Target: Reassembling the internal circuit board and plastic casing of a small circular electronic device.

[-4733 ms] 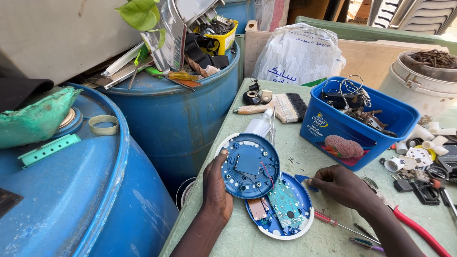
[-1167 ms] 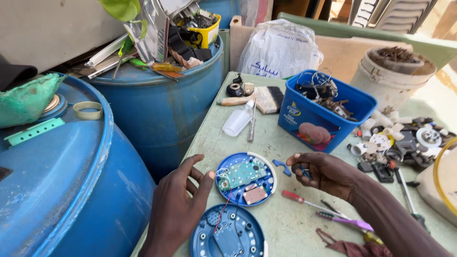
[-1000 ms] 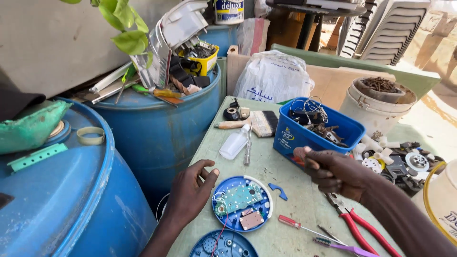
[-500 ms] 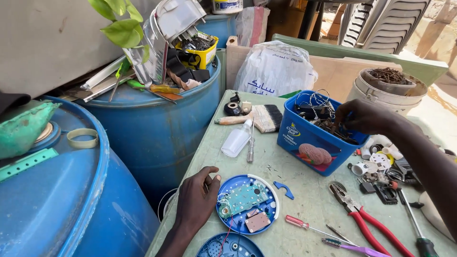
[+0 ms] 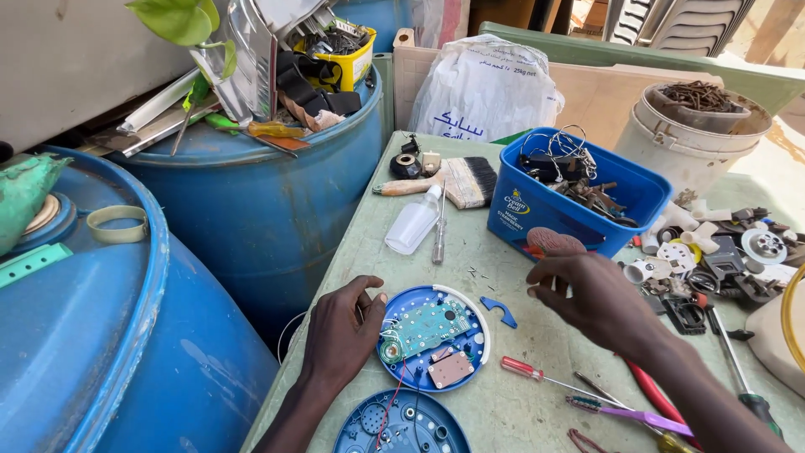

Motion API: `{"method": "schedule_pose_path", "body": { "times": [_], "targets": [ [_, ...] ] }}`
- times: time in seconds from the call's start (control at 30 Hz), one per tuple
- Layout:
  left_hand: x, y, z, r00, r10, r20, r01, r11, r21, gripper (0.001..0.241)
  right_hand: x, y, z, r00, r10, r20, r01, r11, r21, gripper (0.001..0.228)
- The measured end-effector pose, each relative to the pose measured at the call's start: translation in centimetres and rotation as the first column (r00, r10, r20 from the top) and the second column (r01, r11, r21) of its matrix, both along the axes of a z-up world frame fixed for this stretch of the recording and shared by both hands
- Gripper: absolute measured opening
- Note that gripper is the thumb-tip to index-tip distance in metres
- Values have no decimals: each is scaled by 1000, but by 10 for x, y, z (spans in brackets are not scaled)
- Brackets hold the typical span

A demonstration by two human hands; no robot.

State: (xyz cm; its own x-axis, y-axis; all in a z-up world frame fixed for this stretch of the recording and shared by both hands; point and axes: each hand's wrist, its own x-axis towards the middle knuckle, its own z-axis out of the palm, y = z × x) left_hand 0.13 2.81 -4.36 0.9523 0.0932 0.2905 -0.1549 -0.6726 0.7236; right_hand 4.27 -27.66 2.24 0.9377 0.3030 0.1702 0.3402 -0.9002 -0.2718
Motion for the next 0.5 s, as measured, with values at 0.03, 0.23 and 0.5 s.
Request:
{"method": "schedule_pose_path", "body": {
  "times": [0.03,0.23,0.5],
  "targets": [
    [0,1,0,1000,-4,8,4,1000,-5,29,7,2,-17,997,24,-70,-27,999,-42,14],
    [-2,1,0,1000,-3,-4,3,1000,-6,26,18,13,-46,975,83,-204,-67,994,88,21],
    [-2,14,7,997,-76,-2,75,992,-96,14,-8,55,-30,977,155,-145,-135,981,137,19]
  ]
}}
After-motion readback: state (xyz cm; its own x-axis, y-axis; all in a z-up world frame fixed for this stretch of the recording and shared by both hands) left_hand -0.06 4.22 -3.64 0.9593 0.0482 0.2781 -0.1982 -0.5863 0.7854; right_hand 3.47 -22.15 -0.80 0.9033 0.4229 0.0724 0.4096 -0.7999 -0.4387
